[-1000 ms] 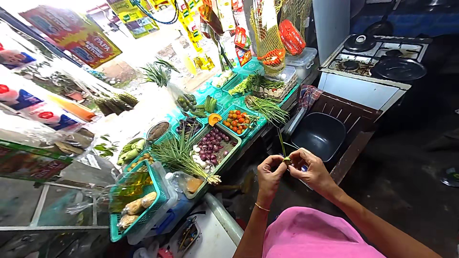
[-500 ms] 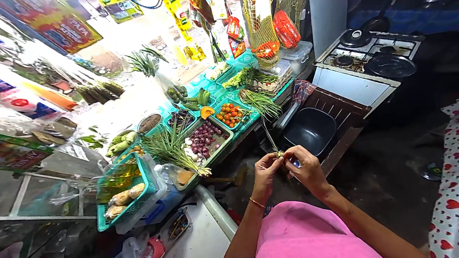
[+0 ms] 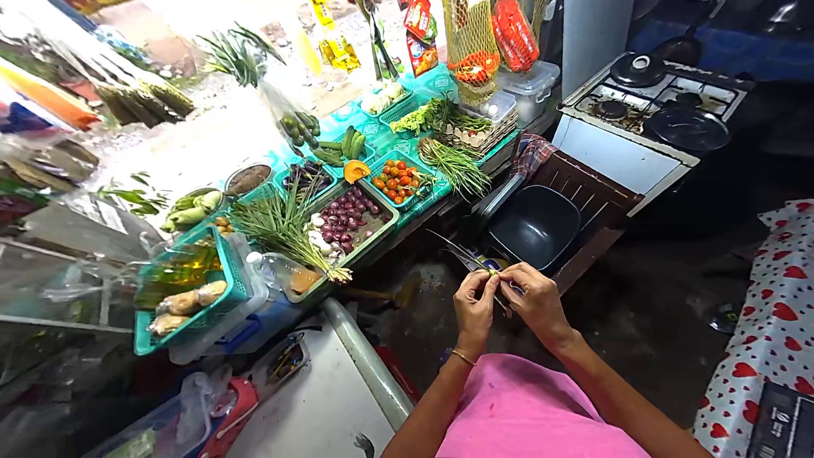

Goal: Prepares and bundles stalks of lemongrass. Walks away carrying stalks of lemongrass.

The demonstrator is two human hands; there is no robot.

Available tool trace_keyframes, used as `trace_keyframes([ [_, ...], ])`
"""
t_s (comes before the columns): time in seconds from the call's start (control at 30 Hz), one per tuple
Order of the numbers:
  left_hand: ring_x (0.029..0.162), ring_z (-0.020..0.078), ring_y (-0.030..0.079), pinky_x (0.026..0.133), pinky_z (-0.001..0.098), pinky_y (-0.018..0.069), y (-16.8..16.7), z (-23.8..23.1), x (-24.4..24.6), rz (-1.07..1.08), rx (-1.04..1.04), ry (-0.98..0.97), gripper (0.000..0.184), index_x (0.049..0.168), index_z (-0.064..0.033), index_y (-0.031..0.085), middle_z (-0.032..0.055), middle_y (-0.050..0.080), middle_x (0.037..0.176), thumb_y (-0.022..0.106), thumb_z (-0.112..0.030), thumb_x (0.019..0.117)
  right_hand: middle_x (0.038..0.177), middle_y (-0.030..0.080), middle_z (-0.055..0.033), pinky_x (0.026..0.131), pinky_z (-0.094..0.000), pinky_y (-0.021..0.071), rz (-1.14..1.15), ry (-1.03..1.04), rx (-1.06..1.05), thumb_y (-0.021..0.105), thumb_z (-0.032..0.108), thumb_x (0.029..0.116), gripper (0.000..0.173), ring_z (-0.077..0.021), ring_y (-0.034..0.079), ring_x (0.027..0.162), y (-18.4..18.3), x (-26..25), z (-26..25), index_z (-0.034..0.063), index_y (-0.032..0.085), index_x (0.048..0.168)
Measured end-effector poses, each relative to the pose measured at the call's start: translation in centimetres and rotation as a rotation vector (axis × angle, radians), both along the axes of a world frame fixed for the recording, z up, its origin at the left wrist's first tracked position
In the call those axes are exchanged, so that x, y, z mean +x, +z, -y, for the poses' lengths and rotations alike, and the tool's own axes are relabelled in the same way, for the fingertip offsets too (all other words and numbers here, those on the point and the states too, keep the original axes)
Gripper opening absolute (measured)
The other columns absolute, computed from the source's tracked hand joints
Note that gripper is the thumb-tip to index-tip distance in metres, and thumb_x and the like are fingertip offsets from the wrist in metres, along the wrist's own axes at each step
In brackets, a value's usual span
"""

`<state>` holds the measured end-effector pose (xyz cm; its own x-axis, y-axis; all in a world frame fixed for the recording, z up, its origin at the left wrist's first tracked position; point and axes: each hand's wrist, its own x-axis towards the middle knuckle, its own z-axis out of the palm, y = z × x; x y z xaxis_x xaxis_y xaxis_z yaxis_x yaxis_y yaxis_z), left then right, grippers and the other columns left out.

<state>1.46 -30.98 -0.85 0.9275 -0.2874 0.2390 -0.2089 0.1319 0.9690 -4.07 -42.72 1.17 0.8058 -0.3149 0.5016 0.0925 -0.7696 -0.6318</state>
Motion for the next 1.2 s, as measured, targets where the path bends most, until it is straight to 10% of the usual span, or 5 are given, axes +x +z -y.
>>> trace_keyframes([
  [0.27, 0.087, 0.0096, 0.071, 0.084, 0.0238, 0.0591, -0.6, -1.8, 0.4, -0.03, 0.058, 0.106, 0.012, 0.1, 0.0047, 0.074, 0.0107, 0.074, 0.096, 0.069, -0.004, 0.0939, 0.079, 0.067, -0.0089, 0.064, -0.03, 0.0562, 0.014, -0.076, -0.069, 0.071, 0.015, 0.087, 0.012, -0.0178, 0.067, 0.071, -1.7, 2.0, -2.7, 0.0031, 0.072, 0.084],
  [0.53, 0.086, 0.0238, 0.071, 0.067, 0.039, 0.0612, 1.1, -4.8, 5.4, -0.961, -0.176, -0.32, 0.042, 0.14, -0.0163, 0.044, 0.0115, 0.069, 0.103, 0.024, -0.042, 0.1127, 0.095, 0.072, -0.0116, 0.073, -0.0335, 0.0584, 0.129, 0.163, -0.236, 0.069, 0.011, 0.0898, 0.007, -0.0226, 0.071, 0.09, -2.5, 7.7, -3.9, 0.0055, 0.072, 0.092],
  [0.67, 0.053, 0.0128, 0.055, 0.045, 0.0256, 0.0464, 1.6, -7.7, 9.4, -1.082, -0.251, -0.381, 0.069, 0.108, -0.0127, 0.061, 0.0041, 0.06, 0.072, 0.015, -0.064, 0.1049, 0.102, 0.07, -0.0101, 0.086, -0.0285, 0.0564, 0.041, 0.46, 0.087, 0.068, 0.009, 0.0902, 0.011, -0.0157, 0.066, 0.098, -2.1, 12.4, -5.1, 0.0069, 0.075, 0.099],
  [0.83, 0.046, 0.0083, 0.044, 0.04, 0.0214, 0.0364, 1.4, -11.2, 15.1, -1.067, -0.218, -0.478, 0.067, 0.096, -0.0143, 0.061, -0.0005, 0.052, 0.064, 0.018, -0.065, 0.1046, 0.107, 0.063, -0.0123, 0.082, -0.0211, 0.0518, -0.205, 0.777, 0.3, 0.071, 0.012, 0.0894, 0.016, -0.0098, 0.06, 0.095, -0.8, 18.3, -5.9, 0.0038, 0.075, 0.103],
  [1.2, 0.044, 0.0066, 0.044, 0.04, 0.0197, 0.0363, 0.8, -16.3, 22.2, -1.106, -0.241, -0.269, 0.055, 0.089, -0.0136, 0.061, -0.0012, 0.051, 0.059, 0.029, -0.053, 0.1088, 0.107, 0.063, -0.0148, 0.094, -0.038, 0.0468, -0.176, 0.874, -0.029, 0.068, 0.017, 0.0956, 0.012, -0.0264, 0.057, 0.105, -0.6, 25.8, -11.7, 0.0148, 0.077, 0.103],
])
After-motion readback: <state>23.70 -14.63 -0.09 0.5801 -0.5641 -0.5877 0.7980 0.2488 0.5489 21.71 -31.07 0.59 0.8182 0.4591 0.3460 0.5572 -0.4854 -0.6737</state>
